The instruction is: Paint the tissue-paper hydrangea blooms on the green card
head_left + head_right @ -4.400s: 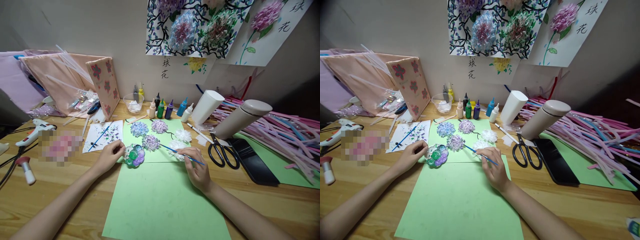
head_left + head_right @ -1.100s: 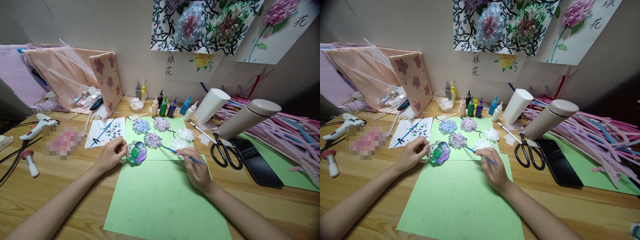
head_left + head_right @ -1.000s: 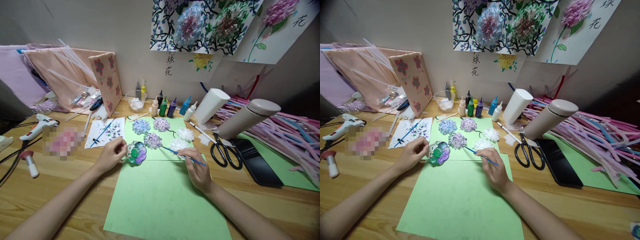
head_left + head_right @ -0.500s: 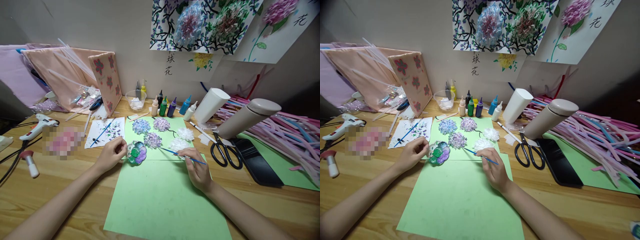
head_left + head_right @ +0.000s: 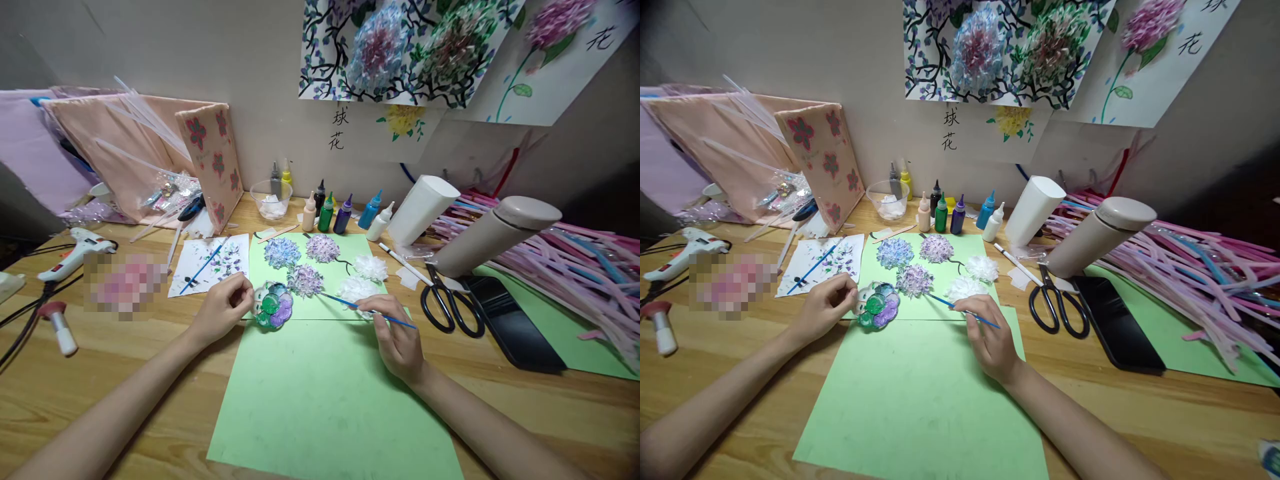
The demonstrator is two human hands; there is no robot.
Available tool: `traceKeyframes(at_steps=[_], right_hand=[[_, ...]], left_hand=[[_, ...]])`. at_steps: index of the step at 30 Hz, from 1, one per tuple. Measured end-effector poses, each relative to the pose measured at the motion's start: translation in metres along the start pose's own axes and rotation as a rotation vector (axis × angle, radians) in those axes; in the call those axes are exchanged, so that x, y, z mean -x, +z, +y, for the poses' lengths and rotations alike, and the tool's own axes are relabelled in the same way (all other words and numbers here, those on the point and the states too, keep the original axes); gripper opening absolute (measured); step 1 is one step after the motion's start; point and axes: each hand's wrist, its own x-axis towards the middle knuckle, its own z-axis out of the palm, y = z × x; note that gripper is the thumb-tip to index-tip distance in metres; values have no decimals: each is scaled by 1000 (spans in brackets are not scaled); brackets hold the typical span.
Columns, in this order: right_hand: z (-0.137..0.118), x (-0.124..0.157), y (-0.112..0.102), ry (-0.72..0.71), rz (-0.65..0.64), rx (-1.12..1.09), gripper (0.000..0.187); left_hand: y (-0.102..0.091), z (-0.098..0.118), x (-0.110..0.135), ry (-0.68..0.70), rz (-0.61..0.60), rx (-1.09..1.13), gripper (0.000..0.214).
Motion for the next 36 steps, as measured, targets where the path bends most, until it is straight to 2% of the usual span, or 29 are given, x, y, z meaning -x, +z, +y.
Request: traceKeyframes(at_steps=[12, 19, 22, 28, 32, 36], right_hand=[[-1, 2, -2, -28, -16, -25, 23], [-3, -1, -1, -116, -184, -44, 28], [-2, -2, 0, -115, -219, -28, 30], [-3, -3, -1, -127, -182, -31, 29], [-4, -3, 0, -115, -203, -15, 28], [-4, -1, -1, -108, -122, -56, 27]], left_hand=[[-1, -1, 0, 10, -3, 6, 15], [-1, -2, 1, 9, 6, -22, 16], [-1, -3, 1, 11, 4, -35, 16], [-1, -3, 1, 10, 1, -41, 16], [-1, -3, 1, 14, 3, -45, 16], [-1, -2, 0, 19, -2, -35, 16]])
